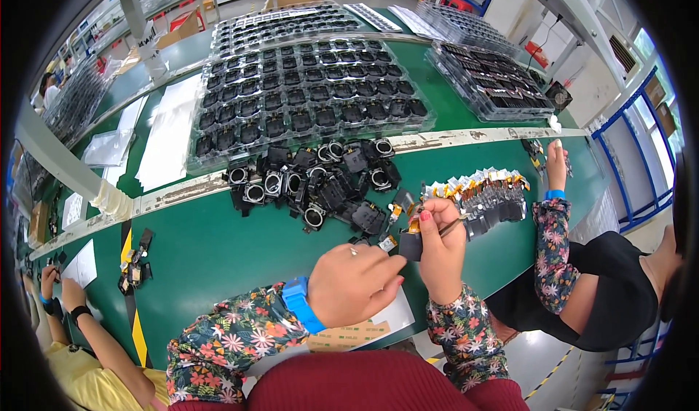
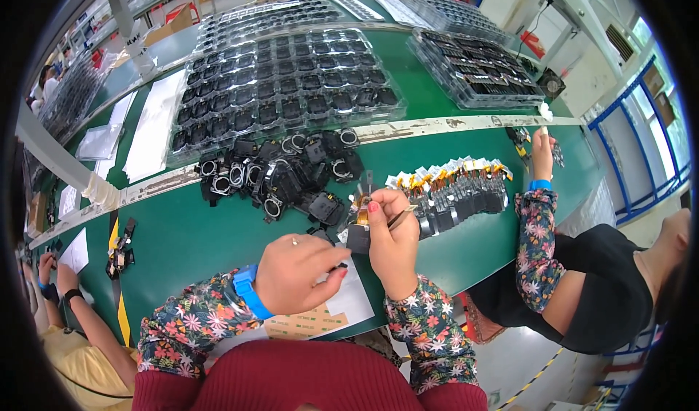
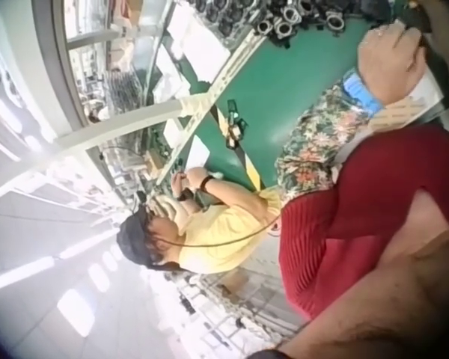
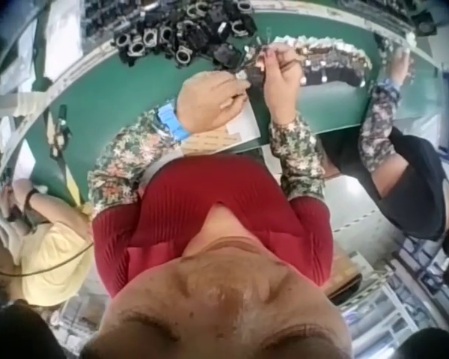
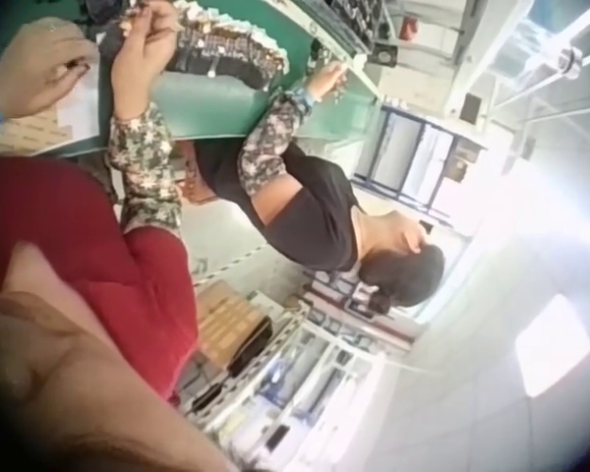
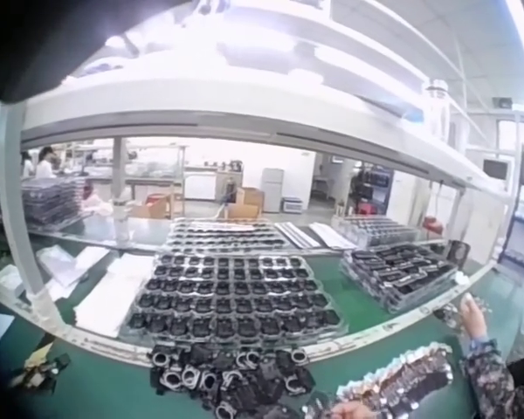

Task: The person assembles small electronic components using a hand tool at a factory workbench.

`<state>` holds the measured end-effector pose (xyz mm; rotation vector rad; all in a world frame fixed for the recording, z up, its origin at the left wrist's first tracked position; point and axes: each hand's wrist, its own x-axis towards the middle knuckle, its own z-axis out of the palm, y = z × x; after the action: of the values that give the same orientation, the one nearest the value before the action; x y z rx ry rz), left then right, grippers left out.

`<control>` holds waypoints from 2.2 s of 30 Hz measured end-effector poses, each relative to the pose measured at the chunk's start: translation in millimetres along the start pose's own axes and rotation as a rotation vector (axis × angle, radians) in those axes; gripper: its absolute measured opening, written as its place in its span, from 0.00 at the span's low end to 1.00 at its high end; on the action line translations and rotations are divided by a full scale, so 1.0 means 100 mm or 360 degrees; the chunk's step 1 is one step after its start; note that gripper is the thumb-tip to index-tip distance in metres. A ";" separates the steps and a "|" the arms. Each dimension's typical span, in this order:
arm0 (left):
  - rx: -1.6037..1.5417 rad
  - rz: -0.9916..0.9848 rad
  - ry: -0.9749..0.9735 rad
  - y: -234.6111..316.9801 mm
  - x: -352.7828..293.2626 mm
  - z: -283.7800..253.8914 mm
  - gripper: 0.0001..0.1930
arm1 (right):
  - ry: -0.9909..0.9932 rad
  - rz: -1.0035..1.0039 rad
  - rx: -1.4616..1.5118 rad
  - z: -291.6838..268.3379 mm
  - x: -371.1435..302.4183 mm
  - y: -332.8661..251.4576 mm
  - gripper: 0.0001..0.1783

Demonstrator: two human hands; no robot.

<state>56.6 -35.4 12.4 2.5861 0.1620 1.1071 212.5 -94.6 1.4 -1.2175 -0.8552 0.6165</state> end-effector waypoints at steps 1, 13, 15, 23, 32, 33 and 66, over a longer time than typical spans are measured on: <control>-0.0395 -0.0336 0.0000 0.00 0.01 -0.01 0.12 | 0.0016 -0.0043 0.0036 -0.01 0.00 0.01 0.03; -0.2574 -0.1780 -0.0177 -0.15 0.01 0.08 0.08 | -0.0139 0.0139 0.0435 0.06 -0.06 -0.04 0.02; -0.2557 -0.1776 -0.0173 -0.15 0.00 0.09 0.08 | -0.0164 0.0081 0.0384 0.06 -0.06 -0.02 0.03; -0.2434 -0.1812 -0.0077 -0.11 0.00 0.08 0.09 | -0.0173 0.0030 0.0169 0.05 -0.11 -0.05 0.03; -0.2295 -0.1692 -0.0039 -0.12 -0.02 0.08 0.10 | -0.0147 -0.0076 0.0024 0.08 -0.13 -0.07 0.04; -0.2179 -0.1651 -0.0041 -0.12 -0.02 0.09 0.10 | -0.0147 -0.0076 0.0022 0.08 -0.13 -0.07 0.04; -0.1391 -0.1317 0.0102 -0.20 -0.01 0.04 0.03 | -0.0420 0.0612 0.0568 0.00 -0.04 -0.10 0.08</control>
<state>59.2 -18.3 2.2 1.4656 0.5546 0.6969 210.4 -100.4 9.8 -0.9887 -0.6903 1.2093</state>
